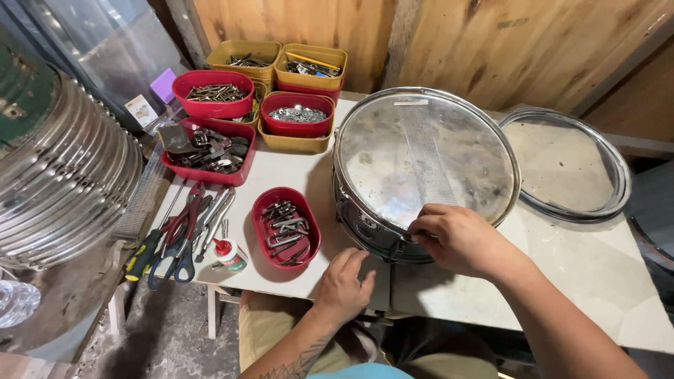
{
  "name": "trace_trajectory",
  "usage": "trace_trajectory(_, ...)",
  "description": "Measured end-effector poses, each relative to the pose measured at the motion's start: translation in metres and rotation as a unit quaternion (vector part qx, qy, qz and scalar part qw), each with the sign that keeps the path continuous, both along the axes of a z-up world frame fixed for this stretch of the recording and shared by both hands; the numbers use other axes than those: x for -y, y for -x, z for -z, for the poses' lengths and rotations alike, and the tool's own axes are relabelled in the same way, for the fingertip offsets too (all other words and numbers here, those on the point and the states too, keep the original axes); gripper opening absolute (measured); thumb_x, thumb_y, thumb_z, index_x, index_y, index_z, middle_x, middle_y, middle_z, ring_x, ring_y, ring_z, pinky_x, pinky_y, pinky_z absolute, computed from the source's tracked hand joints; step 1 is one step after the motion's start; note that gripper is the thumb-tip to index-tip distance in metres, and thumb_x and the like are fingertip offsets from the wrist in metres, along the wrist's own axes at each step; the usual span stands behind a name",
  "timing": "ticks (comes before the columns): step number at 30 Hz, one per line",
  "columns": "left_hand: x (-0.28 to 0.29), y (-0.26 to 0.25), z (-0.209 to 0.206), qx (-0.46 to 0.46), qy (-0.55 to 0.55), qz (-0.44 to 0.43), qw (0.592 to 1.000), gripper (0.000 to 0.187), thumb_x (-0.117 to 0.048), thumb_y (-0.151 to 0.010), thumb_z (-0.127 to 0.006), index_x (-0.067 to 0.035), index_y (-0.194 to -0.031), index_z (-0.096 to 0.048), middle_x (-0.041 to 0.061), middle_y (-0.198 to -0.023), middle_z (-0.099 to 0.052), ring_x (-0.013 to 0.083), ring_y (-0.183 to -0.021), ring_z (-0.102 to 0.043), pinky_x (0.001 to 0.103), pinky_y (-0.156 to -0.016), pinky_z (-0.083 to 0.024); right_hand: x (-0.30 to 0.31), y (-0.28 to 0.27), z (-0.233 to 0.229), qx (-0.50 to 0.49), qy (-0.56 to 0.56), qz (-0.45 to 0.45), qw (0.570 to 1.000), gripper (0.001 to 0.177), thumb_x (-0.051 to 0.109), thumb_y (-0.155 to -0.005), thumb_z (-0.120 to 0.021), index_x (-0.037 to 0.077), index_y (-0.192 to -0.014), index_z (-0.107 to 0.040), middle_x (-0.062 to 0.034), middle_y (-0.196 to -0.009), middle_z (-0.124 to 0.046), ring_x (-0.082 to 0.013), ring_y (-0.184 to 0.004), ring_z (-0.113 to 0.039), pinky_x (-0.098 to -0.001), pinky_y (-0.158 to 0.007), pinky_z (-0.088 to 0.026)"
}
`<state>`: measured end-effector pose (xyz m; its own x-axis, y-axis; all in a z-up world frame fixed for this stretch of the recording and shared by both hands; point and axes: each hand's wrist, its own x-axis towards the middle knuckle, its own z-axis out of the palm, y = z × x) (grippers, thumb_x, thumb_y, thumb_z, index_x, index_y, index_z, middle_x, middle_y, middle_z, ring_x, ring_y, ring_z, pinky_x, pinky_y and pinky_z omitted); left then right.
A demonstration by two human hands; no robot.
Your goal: The person works on a snare drum placed on a table, using a small tool to tighten the tension rods around the drumhead. They apply glue from a small bottle to the drum hardware and tap the drumhead to check the tension.
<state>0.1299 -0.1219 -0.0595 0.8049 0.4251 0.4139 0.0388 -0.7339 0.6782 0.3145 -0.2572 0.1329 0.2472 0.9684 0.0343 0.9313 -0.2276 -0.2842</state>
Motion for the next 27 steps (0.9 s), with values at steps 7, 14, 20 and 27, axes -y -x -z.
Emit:
trace_trajectory(7,0.000,0.001,0.002,-0.008,0.004,-0.002,1.000,0.042,-0.021,-0.092,-0.067,0.002,-0.126,-0.064,0.019,-0.119,-0.066,0.0335,-0.109,-0.064,0.046,-0.093,-0.056,-0.001,-0.001,0.001,-0.010,-0.006,0.001,1.000,0.012,0.021,-0.090,-0.068,0.017,-0.097,-0.077,0.0016,-0.089,-0.070,-0.0243,-0.079,-0.070,-0.0406,-0.066,-0.055)
trace_trajectory(14,-0.001,0.002,0.003,0.001,-0.005,-0.002,1.000,0.041,-0.020,-0.091,-0.068,0.003,-0.125,-0.064,0.019,-0.117,-0.065,0.0339,-0.107,-0.064,0.046,-0.092,-0.056,-0.002,0.003,0.000,0.039,0.023,0.005,0.999,0.018,0.029,-0.092,-0.069,0.019,-0.104,-0.078,0.0026,-0.092,-0.071,-0.0244,-0.074,-0.071,-0.0420,-0.060,-0.059)
trace_trajectory(20,-0.001,0.005,-0.008,0.026,-0.022,0.005,0.999,0.038,-0.013,-0.088,-0.068,0.005,-0.122,-0.064,0.019,-0.112,-0.065,0.0337,-0.102,-0.065,0.045,-0.088,-0.057,-0.002,0.006,0.009,0.163,-0.016,-0.049,0.985,0.023,0.032,-0.097,-0.065,0.013,-0.085,-0.067,-0.0024,-0.079,-0.058,-0.0293,-0.056,-0.061,-0.0452,-0.040,-0.050)
trace_trajectory(27,-0.025,0.036,-0.022,0.154,-0.115,-0.114,0.975,0.042,-0.021,-0.089,-0.076,0.000,-0.121,-0.061,0.016,-0.107,-0.064,0.0297,-0.098,-0.063,0.038,-0.086,-0.057,-0.003,0.008,0.007,0.208,0.023,-0.077,0.975,0.031,0.036,-0.105,-0.054,0.010,-0.089,-0.057,-0.0041,-0.082,-0.054,-0.0249,-0.052,-0.057,-0.0423,-0.043,-0.052)
